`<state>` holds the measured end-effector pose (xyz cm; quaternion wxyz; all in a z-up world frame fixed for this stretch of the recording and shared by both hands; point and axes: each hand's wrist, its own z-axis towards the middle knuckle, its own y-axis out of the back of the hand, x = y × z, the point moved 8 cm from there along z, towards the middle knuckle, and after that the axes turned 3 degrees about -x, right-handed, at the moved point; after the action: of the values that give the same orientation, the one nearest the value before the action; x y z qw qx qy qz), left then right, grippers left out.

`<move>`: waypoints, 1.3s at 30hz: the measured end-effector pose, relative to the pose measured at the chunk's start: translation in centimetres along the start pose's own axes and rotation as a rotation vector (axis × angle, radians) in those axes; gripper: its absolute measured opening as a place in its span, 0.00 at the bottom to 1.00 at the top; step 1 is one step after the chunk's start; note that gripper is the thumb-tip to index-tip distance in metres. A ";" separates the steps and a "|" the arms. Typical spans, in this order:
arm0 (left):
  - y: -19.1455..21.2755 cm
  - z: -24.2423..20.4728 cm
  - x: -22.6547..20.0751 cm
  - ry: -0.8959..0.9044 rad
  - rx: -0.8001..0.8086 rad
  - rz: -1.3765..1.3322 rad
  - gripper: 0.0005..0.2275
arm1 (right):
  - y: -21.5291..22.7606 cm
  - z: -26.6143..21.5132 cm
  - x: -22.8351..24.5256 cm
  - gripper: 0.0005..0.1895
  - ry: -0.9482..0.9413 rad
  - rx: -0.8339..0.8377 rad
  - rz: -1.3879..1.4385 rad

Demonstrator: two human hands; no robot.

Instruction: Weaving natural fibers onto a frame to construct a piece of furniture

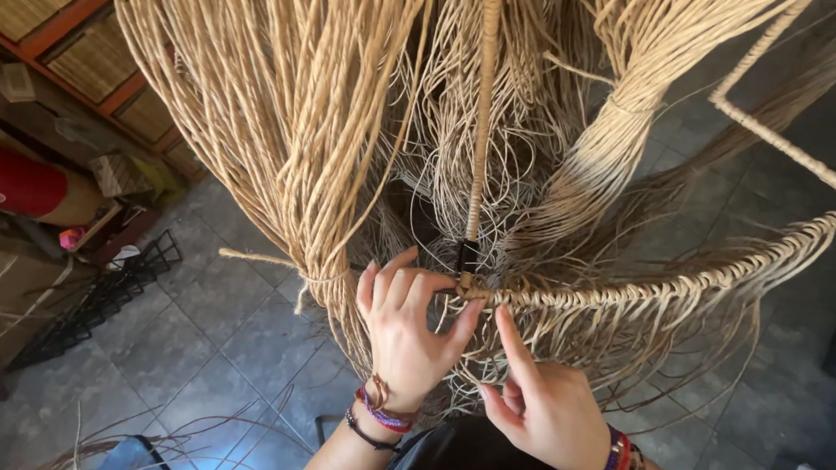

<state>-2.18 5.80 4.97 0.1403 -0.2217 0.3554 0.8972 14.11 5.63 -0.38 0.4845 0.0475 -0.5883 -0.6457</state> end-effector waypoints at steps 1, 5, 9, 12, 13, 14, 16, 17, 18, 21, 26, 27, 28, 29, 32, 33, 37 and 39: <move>0.0 0.0 0.0 0.003 0.005 0.002 0.13 | 0.0 0.1 0.1 0.47 0.001 -0.002 -0.002; 0.0 0.0 0.1 0.003 0.003 0.005 0.13 | -0.4 0.2 -0.1 0.48 0.005 0.011 0.004; -0.1 0.1 0.1 0.001 0.003 0.005 0.13 | 0.2 -0.4 -0.2 0.48 0.026 -0.025 0.008; -0.1 -0.1 0.2 0.004 0.000 0.002 0.13 | 0.4 -1.0 -0.6 0.47 -0.020 -0.043 0.002; -0.1 -0.1 0.2 0.004 0.005 0.004 0.13 | 0.3 -1.1 -0.8 0.47 -0.041 -0.038 -0.011; -0.1 0.0 0.2 0.002 0.009 0.004 0.13 | 0.3 -1.1 -1.1 0.48 -0.061 -0.036 -0.025; -0.1 0.1 0.2 -0.002 0.003 0.007 0.14 | 0.5 -0.9 -0.9 0.47 -0.040 -0.056 -0.022; -0.1 0.0 0.2 -0.002 -0.003 0.012 0.14 | 0.6 -0.9 -0.7 0.47 -0.019 -0.074 -0.018; -0.1 0.0 0.2 -0.004 0.000 0.011 0.14 | 0.6 -0.9 -0.7 0.47 -0.022 -0.076 -0.017; -0.2 -0.2 0.2 -0.007 -0.005 0.007 0.14 | 0.7 -1.0 -1.0 0.47 -0.075 -0.048 -0.008; 0.7 0.4 -1.7 -0.027 -0.078 -0.005 0.18 | 0.6 -1.1 -1.5 0.47 -0.037 -0.101 0.000; 0.8 0.6 -2.4 -0.026 -0.076 -0.004 0.18 | 0.6 -1.2 -1.5 0.47 -0.038 -0.100 0.001; 0.3 0.9 -3.6 -0.075 -0.025 0.004 0.14 | 0.6 -1.2 -1.6 0.47 -0.039 -0.096 -0.011; 0.0 1.1 -4.7 -0.123 0.027 0.012 0.11 | 0.6 -1.2 -1.7 0.47 -0.040 -0.092 -0.024; -1.0 1.6 -5.0 -0.098 0.113 -0.053 0.04 | 0.6 -1.4 -1.9 0.46 -0.046 -0.096 -0.081; -1.1 1.6 -5.0 -0.099 0.112 -0.054 0.04 | 0.7 -1.4 -1.9 0.46 -0.046 -0.097 -0.082; -1.5 1.4 -4.6 -0.062 0.106 -0.110 0.04 | 0.9 -1.9 -2.0 0.46 -0.037 -0.093 -0.029; -1.6 1.3 -4.6 -0.054 0.097 -0.119 0.04 | 1.0 -2.1 -2.2 0.46 -0.038 -0.100 -0.031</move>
<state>2.07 7.42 7.23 0.2136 -0.2112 0.3809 0.8745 17.17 5.78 -1.28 0.4648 0.0200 -0.5636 -0.6826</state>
